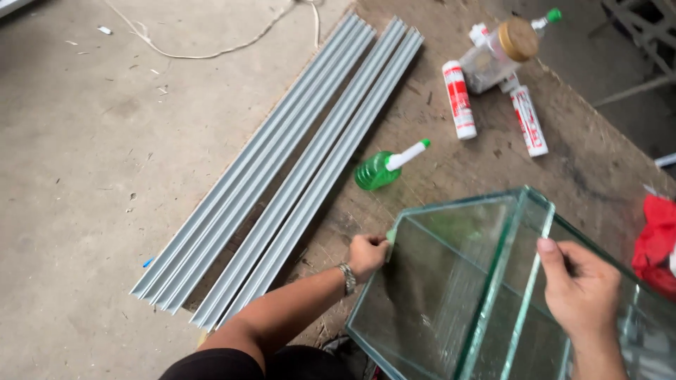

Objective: Cleaning the edges of a glass aquarium tank using a spray bottle and a cloth to prepare for assembly.

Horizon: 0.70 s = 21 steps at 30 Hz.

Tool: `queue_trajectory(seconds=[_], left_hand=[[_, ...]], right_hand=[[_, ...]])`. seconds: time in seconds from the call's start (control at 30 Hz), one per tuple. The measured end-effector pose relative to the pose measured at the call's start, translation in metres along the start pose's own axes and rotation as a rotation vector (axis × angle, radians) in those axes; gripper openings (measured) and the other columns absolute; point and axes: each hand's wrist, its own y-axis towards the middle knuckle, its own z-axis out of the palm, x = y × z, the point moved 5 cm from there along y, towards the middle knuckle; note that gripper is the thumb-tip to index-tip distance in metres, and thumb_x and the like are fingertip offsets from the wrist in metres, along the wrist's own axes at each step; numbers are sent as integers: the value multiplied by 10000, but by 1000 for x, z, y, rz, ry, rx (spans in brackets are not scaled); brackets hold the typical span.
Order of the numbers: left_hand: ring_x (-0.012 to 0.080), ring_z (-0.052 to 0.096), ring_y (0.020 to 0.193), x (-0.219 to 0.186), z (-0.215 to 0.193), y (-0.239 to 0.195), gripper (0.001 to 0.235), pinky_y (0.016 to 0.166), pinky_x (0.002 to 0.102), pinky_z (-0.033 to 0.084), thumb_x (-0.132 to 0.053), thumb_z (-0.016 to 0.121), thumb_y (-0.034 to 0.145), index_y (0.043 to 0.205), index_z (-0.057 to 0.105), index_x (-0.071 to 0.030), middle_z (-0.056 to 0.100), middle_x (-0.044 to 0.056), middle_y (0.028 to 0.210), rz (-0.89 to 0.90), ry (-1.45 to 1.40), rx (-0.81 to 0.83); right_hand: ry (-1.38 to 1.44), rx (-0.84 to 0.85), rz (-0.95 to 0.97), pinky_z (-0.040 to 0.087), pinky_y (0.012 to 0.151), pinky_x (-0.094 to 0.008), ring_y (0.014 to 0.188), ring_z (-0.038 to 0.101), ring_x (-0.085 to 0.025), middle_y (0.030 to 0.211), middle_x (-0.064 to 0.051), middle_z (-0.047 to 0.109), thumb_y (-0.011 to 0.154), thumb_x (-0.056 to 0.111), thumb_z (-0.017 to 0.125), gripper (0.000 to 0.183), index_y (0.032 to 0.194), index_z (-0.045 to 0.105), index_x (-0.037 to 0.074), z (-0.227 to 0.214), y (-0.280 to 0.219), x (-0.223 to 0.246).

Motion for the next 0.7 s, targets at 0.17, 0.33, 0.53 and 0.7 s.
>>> queue_trajectory(seconds=[0.17,0.33,0.53,0.7], left_hand=[[59,673,780,11,14,18,120,726,271,532,-239,728,823,824,796,-139,761,-40,788,232,-3,-13],[176,731,803,3,17,38,190,729,337,560,-273,700,844,918,817,-142,790,24,861,214,153,-51],[207,749,962,-29,11,25,251,841,340,589,-274,696,841,1012,817,-136,798,43,1015,193,163,-32],[226,758,975,-26,40,75,242,864,343,578,-244,731,814,1005,818,-123,794,94,987,268,90,-25]], right_hand=[[8,-3,17,338,708,-271,769,395,-79,753,39,439,1206,215,679,371,898,640,11,1,-6,-3],[-98,-30,59,349,731,-290,767,408,-93,716,23,443,1225,275,696,362,947,687,44,4,-8,-9],[-17,-2,60,284,629,-294,695,344,-111,685,14,372,1215,214,663,484,790,573,0,2,-2,17],[-27,-31,39,299,649,-281,713,359,-92,698,35,381,1217,262,682,446,848,612,23,1,-1,1]])
